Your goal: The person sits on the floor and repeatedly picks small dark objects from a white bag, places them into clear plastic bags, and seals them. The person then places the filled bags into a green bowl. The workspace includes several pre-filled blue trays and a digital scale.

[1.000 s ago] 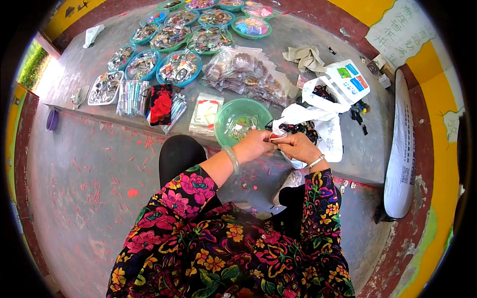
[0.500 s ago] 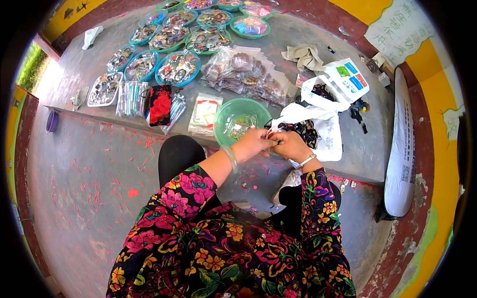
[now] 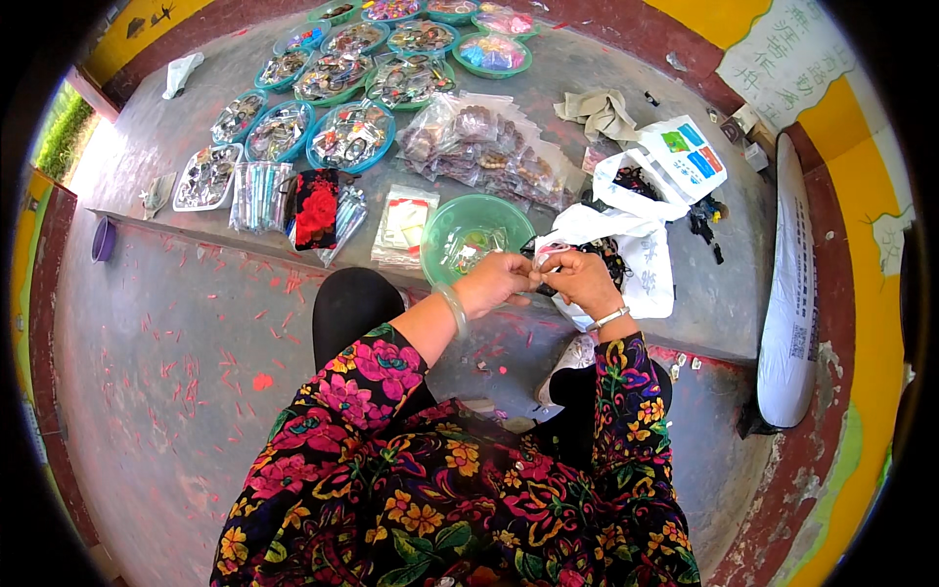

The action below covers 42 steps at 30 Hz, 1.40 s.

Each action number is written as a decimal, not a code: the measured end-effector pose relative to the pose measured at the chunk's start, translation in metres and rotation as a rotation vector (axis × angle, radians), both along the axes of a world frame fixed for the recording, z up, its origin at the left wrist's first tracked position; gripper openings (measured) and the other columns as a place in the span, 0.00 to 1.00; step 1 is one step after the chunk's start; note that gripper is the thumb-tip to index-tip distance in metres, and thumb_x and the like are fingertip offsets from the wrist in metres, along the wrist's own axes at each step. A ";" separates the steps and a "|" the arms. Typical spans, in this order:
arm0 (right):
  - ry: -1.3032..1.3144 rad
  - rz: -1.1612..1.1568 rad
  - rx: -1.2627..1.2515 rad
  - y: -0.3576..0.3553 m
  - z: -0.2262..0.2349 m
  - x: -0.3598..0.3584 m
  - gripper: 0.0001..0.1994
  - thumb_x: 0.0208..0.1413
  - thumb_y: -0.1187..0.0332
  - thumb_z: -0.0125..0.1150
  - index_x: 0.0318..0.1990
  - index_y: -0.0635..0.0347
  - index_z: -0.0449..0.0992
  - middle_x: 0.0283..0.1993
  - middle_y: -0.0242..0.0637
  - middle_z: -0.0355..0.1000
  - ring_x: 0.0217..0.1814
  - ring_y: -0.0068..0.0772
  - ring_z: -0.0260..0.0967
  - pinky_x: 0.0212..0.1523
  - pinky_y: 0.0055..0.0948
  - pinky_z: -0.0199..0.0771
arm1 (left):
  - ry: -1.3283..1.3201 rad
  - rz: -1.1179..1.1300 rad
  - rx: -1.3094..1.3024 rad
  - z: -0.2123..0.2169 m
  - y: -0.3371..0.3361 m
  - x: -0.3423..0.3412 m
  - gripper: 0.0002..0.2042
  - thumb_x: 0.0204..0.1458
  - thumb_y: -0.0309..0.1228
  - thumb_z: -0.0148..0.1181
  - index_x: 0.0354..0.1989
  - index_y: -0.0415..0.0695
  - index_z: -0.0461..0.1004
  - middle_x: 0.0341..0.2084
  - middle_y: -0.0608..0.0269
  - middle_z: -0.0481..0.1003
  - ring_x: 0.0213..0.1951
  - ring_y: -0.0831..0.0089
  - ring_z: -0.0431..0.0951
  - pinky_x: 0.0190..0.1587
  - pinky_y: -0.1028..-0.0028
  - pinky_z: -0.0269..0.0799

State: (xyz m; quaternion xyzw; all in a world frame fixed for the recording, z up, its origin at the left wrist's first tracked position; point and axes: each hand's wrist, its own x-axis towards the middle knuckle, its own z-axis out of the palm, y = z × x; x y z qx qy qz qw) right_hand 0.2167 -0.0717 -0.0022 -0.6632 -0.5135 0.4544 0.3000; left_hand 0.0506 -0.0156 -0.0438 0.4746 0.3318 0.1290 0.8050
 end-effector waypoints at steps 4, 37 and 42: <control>-0.088 0.006 0.006 -0.001 -0.001 -0.001 0.07 0.42 0.68 0.62 0.29 0.61 0.78 0.13 0.31 0.66 0.10 0.19 0.59 0.13 0.20 0.58 | 0.016 0.018 0.075 0.000 -0.001 0.002 0.10 0.48 0.27 0.57 0.38 0.38 0.70 0.33 0.64 0.71 0.35 0.77 0.72 0.37 0.75 0.74; 0.010 0.377 -0.194 0.002 -0.004 0.004 0.14 0.39 0.75 0.52 0.37 0.61 0.76 0.19 0.34 0.68 0.11 0.21 0.61 0.12 0.21 0.60 | 0.079 -0.011 0.335 -0.001 -0.012 0.006 0.09 0.47 0.21 0.54 0.37 0.35 0.71 0.30 0.62 0.73 0.29 0.78 0.74 0.29 0.79 0.75; 0.008 0.379 -0.217 0.002 -0.006 0.003 0.13 0.40 0.74 0.51 0.36 0.62 0.76 0.18 0.34 0.68 0.11 0.21 0.61 0.12 0.22 0.60 | 0.089 -0.036 0.368 -0.003 -0.011 0.006 0.09 0.47 0.21 0.53 0.38 0.36 0.71 0.30 0.62 0.73 0.30 0.77 0.74 0.29 0.79 0.75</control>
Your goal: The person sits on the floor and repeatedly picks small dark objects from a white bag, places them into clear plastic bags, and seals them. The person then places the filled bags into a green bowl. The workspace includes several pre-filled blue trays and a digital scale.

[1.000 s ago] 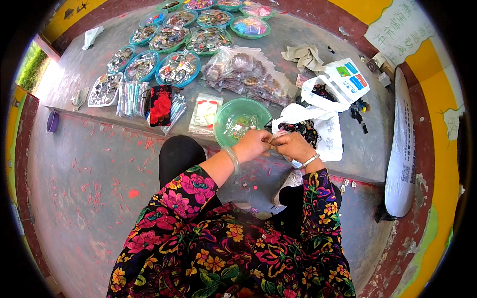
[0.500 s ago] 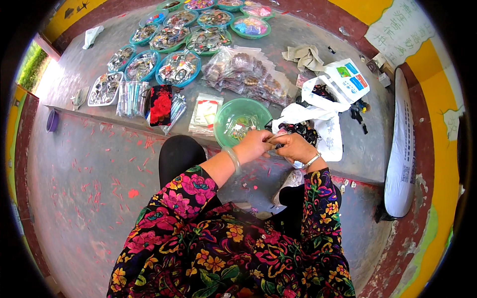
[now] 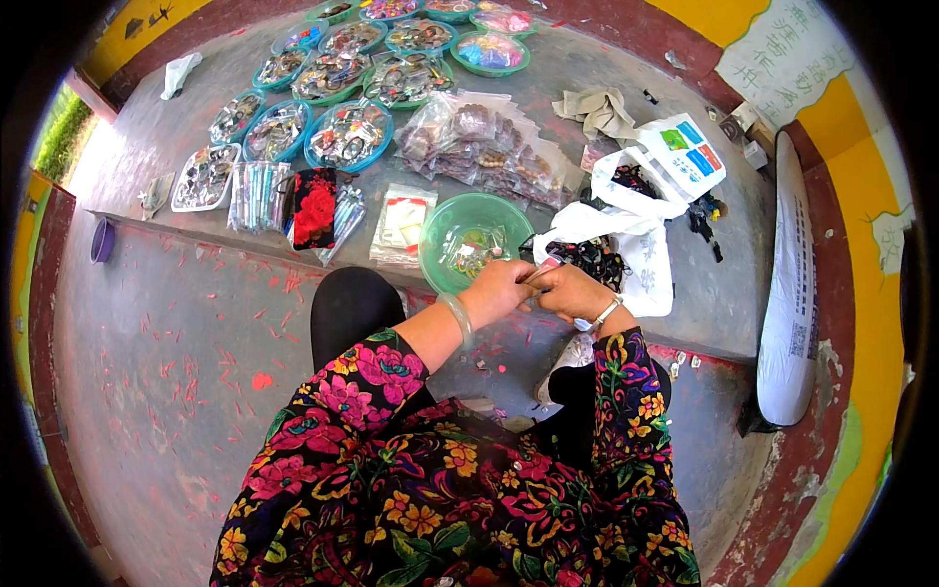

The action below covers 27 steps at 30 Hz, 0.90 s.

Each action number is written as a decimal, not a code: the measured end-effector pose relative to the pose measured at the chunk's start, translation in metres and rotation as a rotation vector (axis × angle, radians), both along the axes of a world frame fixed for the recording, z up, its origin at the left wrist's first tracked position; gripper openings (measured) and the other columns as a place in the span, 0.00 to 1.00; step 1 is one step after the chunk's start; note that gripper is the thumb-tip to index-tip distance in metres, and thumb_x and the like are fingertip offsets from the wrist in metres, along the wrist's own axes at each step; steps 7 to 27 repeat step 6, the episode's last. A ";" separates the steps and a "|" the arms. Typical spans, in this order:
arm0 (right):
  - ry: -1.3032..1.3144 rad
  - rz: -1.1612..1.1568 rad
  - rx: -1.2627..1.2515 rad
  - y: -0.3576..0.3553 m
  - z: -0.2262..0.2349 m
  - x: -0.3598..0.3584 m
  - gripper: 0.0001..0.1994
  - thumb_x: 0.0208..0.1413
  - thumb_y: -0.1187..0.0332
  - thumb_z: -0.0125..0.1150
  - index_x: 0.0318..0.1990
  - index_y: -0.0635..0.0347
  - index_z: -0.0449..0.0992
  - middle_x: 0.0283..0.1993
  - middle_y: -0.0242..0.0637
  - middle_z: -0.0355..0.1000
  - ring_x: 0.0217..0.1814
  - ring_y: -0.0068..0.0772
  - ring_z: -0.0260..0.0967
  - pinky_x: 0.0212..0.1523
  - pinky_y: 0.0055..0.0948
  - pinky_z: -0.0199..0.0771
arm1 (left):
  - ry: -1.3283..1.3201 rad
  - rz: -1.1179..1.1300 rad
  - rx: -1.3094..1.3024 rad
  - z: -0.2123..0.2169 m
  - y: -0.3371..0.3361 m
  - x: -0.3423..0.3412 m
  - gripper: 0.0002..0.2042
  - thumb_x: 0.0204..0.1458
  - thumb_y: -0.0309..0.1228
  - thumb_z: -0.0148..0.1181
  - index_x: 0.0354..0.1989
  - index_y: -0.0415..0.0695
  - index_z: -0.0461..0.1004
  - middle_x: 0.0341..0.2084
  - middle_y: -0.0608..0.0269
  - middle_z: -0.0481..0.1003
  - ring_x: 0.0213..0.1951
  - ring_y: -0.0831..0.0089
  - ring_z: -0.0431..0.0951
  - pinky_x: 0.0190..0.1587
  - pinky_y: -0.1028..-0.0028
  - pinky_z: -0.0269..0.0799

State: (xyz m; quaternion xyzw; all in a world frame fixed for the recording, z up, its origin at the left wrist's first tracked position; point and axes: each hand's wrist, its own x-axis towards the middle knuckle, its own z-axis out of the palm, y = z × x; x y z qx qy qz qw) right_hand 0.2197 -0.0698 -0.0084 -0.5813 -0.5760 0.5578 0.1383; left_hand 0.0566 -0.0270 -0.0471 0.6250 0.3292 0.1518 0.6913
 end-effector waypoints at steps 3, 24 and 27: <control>-0.015 -0.008 -0.001 0.000 0.002 -0.001 0.13 0.41 0.74 0.52 0.36 0.61 0.76 0.18 0.33 0.68 0.11 0.22 0.61 0.13 0.22 0.60 | -0.039 0.018 -0.054 0.001 0.000 -0.001 0.11 0.47 0.21 0.53 0.41 0.37 0.70 0.33 0.61 0.73 0.32 0.76 0.74 0.31 0.79 0.75; 0.015 -0.033 0.060 0.000 -0.002 0.001 0.12 0.42 0.73 0.52 0.37 0.61 0.76 0.28 0.35 0.72 0.12 0.24 0.64 0.14 0.22 0.63 | -0.123 0.054 -0.152 -0.008 0.003 0.000 0.13 0.47 0.21 0.53 0.44 0.38 0.68 0.35 0.60 0.72 0.34 0.75 0.74 0.32 0.79 0.75; 0.015 -0.033 0.060 0.000 -0.002 0.001 0.12 0.42 0.73 0.52 0.37 0.61 0.76 0.28 0.35 0.72 0.12 0.24 0.64 0.14 0.22 0.63 | -0.123 0.054 -0.152 -0.008 0.003 0.000 0.13 0.47 0.21 0.53 0.44 0.38 0.68 0.35 0.60 0.72 0.34 0.75 0.74 0.32 0.79 0.75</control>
